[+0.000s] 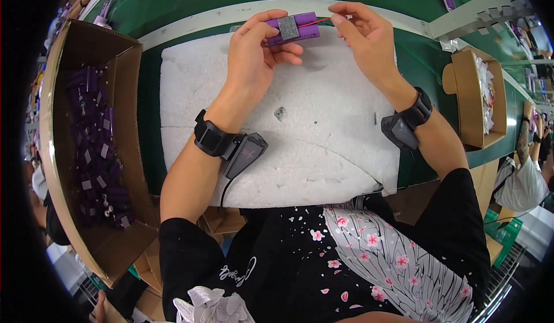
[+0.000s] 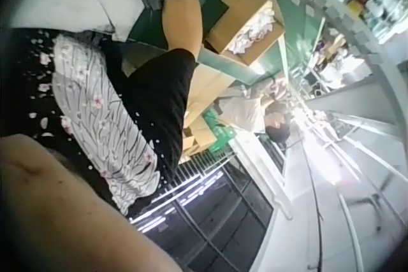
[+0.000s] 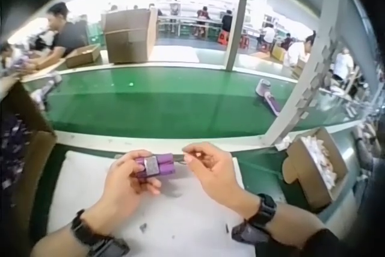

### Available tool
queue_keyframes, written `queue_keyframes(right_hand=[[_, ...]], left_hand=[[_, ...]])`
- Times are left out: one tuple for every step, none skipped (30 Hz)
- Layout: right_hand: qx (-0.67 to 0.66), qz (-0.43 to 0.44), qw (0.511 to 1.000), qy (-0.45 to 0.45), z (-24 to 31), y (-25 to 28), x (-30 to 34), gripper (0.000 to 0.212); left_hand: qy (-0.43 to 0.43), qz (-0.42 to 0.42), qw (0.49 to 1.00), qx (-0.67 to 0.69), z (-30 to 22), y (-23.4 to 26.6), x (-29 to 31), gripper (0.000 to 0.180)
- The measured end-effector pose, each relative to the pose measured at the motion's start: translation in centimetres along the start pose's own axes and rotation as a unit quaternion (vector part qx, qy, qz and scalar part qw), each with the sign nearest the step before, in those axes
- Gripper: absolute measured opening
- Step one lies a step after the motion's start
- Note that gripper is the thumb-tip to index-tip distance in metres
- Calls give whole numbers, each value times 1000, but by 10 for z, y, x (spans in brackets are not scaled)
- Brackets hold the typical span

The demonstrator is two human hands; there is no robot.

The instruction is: The person connects a circuit board to a handheld fan motor and battery, then places them into a plastic housing. Next, they pick up another battery from a box and apply a piece of tape to it by hand.

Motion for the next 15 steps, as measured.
queue_keyframes(right_hand=[[27, 13, 1000, 8, 0, -2, 1, 19], [27, 13, 1000, 8, -1, -2, 1, 19], [26, 9, 1000, 10, -1, -2, 1, 17], [24, 6, 1000, 12, -2, -2, 1, 16], [23, 3, 1000, 13, -2, -2, 0, 15], [23, 3, 1000, 13, -3, -1, 0, 15], [34, 5, 999, 6, -4, -1, 0, 15], [45, 8, 999, -1, -5, -1, -1, 15], [57, 11, 998, -8, -7, -2, -1, 16], [56, 12, 998, -8, -7, -2, -1, 16], [59, 6, 998, -1, -6, -1, -1, 15], [62, 0, 998, 6, -5, 0, -2, 14], [65, -6, 998, 13, -4, 1, -2, 14], [65, -6, 998, 13, -4, 1, -1, 14], [51, -9, 998, 17, -1, 2, 0, 13]], left_hand=[[1, -2, 1000, 1, 0, 0, 0, 32], [0, -2, 1000, 1, 0, 0, 0, 32], [0, -4, 1000, 2, 0, 1, 0, 32], [0, -7, 1000, 3, 0, 1, 0, 32], [-1, -10, 1000, 4, 0, 2, 0, 32], [0, -10, 1000, 5, 1, 2, 1, 32], [0, -10, 1000, 6, 0, 2, 0, 31], [-1, -10, 1000, 7, 0, 2, 0, 31], [-1, -10, 1000, 8, 0, 2, 0, 31], [-1, -10, 1000, 8, 0, 2, 0, 31], [-1, -7, 1000, 5, 0, 2, 0, 31], [0, -4, 1000, 2, 0, 1, -1, 31], [0, -1, 1000, -1, 0, 1, -1, 31], [0, -1, 1000, -1, 1, 0, 0, 31], [2, 1, 1000, -2, 1, -1, 1, 30]])
Point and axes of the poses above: each hand's wrist, its own x-axis away from the middle knuckle, its own y-axis out of the back of the hand, z = x × y, the point moved 9 cm from there along -x, towards the middle knuckle, and after that the axes turned 11 degrees about -z, right-handed, at the moved point
